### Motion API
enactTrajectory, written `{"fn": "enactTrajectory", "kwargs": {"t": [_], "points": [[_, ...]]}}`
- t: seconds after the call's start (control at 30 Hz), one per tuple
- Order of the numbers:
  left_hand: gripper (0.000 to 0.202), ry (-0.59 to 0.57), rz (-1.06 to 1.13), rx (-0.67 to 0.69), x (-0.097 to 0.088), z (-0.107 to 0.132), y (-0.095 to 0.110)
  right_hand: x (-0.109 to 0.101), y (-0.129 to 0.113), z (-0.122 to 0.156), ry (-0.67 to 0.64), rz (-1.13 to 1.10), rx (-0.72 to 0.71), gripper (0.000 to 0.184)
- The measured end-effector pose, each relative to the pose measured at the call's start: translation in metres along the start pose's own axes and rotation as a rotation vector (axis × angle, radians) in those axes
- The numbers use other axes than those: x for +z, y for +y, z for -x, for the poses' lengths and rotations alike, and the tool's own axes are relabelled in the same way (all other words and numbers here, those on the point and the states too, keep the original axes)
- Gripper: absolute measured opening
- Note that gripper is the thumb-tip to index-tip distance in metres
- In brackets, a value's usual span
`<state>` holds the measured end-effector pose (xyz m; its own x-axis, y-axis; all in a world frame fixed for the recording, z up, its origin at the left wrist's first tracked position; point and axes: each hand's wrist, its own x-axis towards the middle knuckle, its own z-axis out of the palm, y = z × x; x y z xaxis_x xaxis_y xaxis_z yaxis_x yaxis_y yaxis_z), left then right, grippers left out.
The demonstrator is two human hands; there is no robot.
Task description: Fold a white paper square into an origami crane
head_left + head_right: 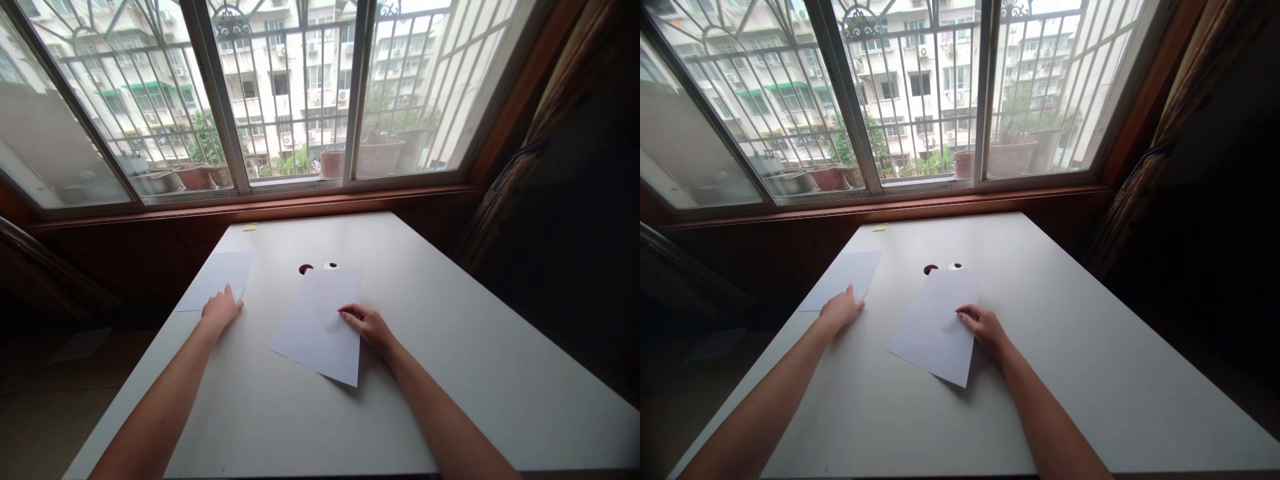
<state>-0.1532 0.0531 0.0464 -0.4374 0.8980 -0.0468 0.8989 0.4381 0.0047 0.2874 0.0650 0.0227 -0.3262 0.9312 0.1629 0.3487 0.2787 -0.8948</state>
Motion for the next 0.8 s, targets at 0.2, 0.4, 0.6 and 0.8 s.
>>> {"fn": "enactTrajectory", "kwargs": {"t": [0.2, 0.4, 0.6, 0.8], "points": [[0.076, 0.038, 0.03, 0.051, -0.004, -0.005, 0.0, -0.001, 0.0, 0.0, -0.003, 0.0, 0.018, 0.032], [0.036, 0.171, 0.238, 0.009, -0.013, -0.006, -0.025, -0.001, -0.004, 0.001, -0.003, 0.014, 0.022, 0.032], [0.044, 0.287, 0.702, -0.065, -0.02, -0.008, -0.051, -0.001, -0.005, 0.001, -0.002, 0.027, 0.0, 0.03], [0.072, 0.199, 1.143, -0.047, -0.011, -0.011, -0.051, -0.002, -0.006, 0.0, -0.001, 0.044, 0.021, 0.03]]}}
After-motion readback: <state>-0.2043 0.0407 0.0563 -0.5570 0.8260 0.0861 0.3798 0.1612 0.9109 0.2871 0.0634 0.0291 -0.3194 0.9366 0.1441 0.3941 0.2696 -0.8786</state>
